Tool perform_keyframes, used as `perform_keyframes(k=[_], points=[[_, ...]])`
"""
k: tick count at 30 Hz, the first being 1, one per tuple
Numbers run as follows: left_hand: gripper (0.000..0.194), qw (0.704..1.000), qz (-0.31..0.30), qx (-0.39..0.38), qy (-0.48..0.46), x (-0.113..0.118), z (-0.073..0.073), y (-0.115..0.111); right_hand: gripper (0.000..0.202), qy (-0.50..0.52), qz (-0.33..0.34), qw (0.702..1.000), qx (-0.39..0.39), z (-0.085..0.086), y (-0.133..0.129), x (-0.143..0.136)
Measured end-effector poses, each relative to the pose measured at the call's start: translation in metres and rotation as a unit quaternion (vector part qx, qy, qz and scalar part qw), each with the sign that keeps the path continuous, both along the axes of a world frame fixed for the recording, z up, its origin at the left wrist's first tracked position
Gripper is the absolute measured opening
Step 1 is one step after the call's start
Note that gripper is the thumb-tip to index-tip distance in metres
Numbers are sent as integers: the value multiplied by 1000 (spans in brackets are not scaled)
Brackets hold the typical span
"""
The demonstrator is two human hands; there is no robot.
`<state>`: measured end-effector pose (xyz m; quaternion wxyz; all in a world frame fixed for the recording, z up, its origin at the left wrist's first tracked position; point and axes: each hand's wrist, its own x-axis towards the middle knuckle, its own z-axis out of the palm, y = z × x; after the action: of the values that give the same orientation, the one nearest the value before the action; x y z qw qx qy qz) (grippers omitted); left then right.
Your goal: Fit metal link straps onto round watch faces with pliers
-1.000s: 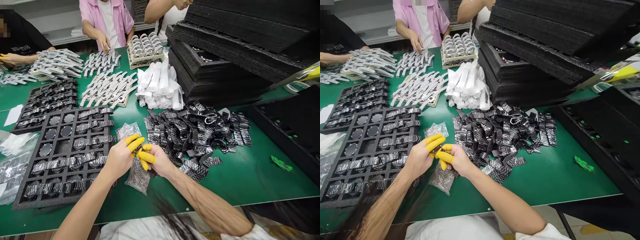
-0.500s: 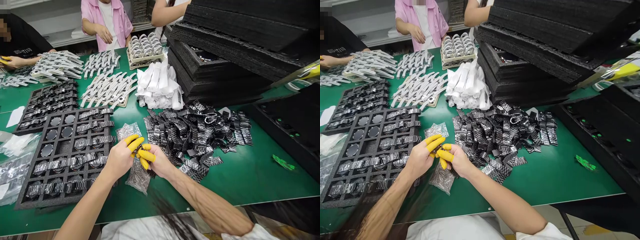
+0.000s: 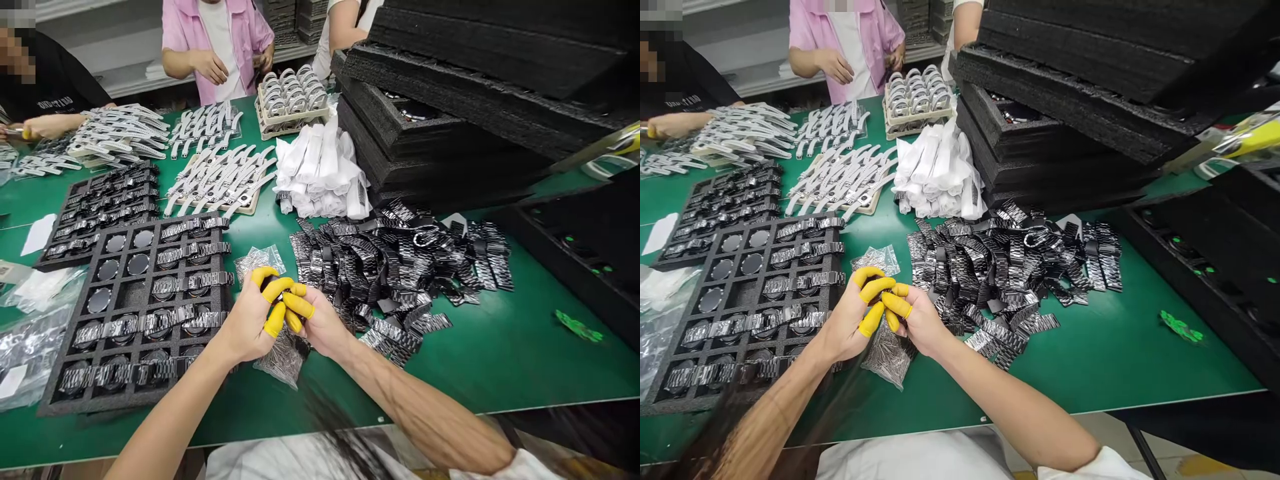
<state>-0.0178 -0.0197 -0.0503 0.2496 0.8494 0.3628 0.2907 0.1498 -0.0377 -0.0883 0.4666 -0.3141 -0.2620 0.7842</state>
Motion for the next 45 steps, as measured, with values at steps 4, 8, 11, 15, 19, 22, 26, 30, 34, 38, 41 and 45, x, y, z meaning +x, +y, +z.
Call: perform_keyframes(k=[4,8,11,15,19,22,26,30,34,38,41,45], points=[[35,1000,-17,-16,-18,1,0,0,45,-11,1,1000,4,0,-1,0],[35,999,-8,-29,-25,0,0,-1,45,-14,3,1000,10,0,-2,-1],[32,999,-6,-36,-30,0,0,-1,46,-16,0,1000,20,1,-3,-2],[33,998,-23,-42,-50,0,0,0,45,-21,-1,1000,22,1,-3,-2],[40,999,-22,-30,-27,-2,-1,0,44,-20,-3,1000,11,0,-3,0],[40,999,-22,-36,-23,-3,-1,0,44,-20,0,1000,7,0,-3,1],[41,998,-24,-40,-34,-2,-2,0,44,-20,6,1000,11,-1,-3,1],[45,1000,-18,-9,-19,-2,-2,0,45,-15,2,1000,8,-2,-3,0],[38,998,-27,-30,-40,-2,-1,1,46,-3,9,1000,17,-3,-3,1],[37,998,-27,-38,-44,-3,1,1,46,5,13,1000,18,-4,-3,1],[38,999,-21,-23,-35,-3,1,1,48,0,13,1000,17,-4,-4,0],[39,999,5,24,-45,-4,-2,1,48,-9,10,1000,18,2,-3,3]])
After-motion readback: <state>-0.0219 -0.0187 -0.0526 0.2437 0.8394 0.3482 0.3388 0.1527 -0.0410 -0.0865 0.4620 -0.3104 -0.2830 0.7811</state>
